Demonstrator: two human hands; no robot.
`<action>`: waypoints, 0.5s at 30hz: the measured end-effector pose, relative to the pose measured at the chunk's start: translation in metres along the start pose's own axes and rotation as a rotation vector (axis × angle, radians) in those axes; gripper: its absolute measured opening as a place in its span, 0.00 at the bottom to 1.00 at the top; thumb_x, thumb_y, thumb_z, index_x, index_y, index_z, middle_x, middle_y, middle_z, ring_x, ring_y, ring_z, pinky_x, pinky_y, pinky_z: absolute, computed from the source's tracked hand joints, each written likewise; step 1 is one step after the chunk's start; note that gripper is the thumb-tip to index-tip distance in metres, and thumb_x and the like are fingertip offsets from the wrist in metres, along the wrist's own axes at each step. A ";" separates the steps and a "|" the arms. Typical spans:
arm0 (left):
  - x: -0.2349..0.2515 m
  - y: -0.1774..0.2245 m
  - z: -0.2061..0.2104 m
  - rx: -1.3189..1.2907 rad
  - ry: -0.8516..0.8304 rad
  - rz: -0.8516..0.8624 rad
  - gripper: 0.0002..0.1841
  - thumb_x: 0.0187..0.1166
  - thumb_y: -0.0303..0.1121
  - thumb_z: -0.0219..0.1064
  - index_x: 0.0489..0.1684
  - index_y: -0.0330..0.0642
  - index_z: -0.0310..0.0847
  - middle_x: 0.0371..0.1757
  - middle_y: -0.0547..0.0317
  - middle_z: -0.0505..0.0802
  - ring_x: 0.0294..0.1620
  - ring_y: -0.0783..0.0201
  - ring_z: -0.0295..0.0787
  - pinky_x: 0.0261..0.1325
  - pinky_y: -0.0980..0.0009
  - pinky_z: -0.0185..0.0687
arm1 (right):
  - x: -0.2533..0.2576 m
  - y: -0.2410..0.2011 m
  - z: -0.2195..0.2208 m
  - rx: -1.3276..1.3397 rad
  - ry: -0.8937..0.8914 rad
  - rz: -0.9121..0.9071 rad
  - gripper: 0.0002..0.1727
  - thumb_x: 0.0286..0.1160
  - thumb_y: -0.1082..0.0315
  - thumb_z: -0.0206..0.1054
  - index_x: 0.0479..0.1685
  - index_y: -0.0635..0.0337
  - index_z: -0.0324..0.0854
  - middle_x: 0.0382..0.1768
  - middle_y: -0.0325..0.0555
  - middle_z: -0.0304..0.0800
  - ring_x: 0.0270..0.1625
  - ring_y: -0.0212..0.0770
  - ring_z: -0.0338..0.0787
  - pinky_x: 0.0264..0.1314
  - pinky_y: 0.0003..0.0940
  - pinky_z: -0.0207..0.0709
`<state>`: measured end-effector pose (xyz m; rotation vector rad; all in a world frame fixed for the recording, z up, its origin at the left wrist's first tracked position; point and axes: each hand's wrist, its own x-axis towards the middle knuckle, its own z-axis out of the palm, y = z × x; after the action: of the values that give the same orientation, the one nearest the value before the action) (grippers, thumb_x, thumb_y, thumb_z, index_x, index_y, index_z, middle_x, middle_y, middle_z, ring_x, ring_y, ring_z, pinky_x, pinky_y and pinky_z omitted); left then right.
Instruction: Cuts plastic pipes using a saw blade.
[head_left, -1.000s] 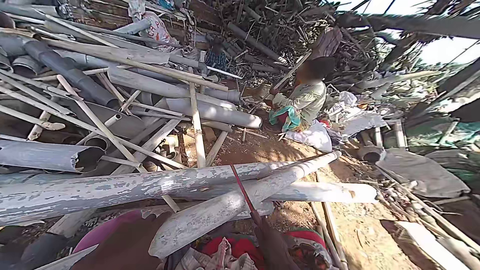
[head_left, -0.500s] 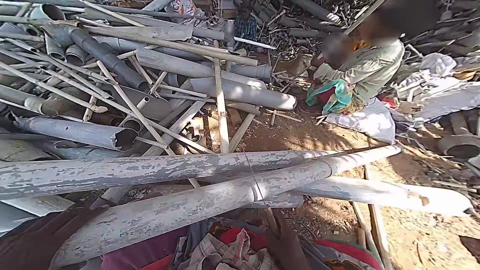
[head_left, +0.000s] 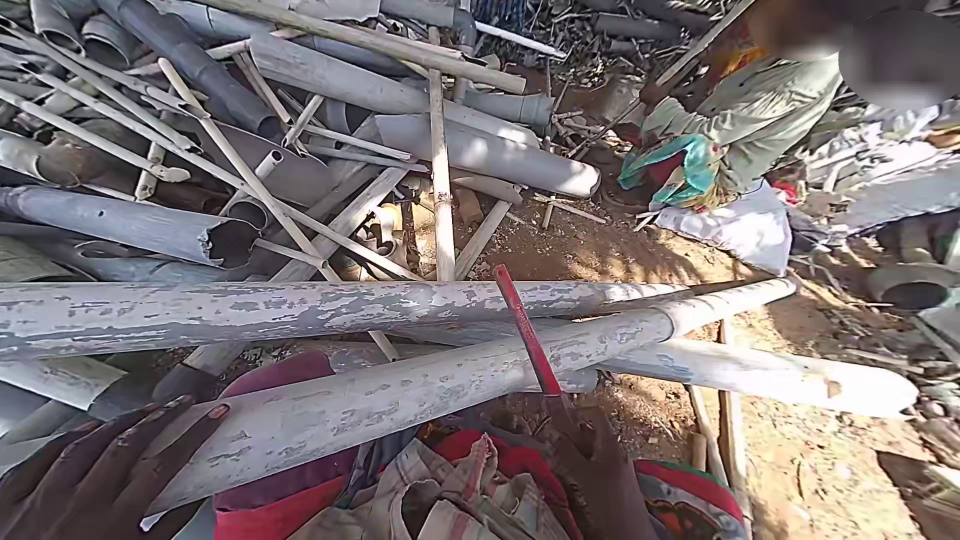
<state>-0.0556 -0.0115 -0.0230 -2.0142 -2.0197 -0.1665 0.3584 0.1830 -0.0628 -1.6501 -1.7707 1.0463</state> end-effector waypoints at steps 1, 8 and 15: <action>0.003 0.001 -0.002 -0.002 -0.011 -0.001 0.37 0.66 0.49 0.75 0.79 0.46 0.74 0.67 0.29 0.86 0.64 0.25 0.83 0.65 0.35 0.71 | 0.000 0.002 -0.006 -0.086 0.125 -0.089 0.22 0.74 0.69 0.69 0.64 0.72 0.73 0.28 0.48 0.87 0.25 0.39 0.88 0.30 0.38 0.83; 0.017 0.000 -0.013 -0.071 -0.122 -0.029 0.42 0.60 0.49 0.79 0.81 0.45 0.74 0.69 0.29 0.85 0.64 0.21 0.82 0.62 0.30 0.71 | 0.005 0.010 -0.002 -0.486 0.237 -0.235 0.27 0.87 0.56 0.53 0.66 0.73 0.81 0.34 0.66 0.90 0.31 0.68 0.90 0.30 0.64 0.76; 0.015 0.002 -0.013 -0.109 -0.107 -0.028 0.41 0.60 0.48 0.80 0.79 0.43 0.75 0.68 0.27 0.86 0.64 0.20 0.81 0.62 0.30 0.71 | 0.013 0.004 0.024 -0.531 0.056 -0.191 0.23 0.91 0.61 0.52 0.65 0.75 0.77 0.37 0.68 0.90 0.37 0.69 0.93 0.35 0.63 0.81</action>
<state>-0.0522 -0.0004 -0.0068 -2.1028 -2.1481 -0.1814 0.3395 0.1911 -0.0815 -1.7274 -2.2454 0.4584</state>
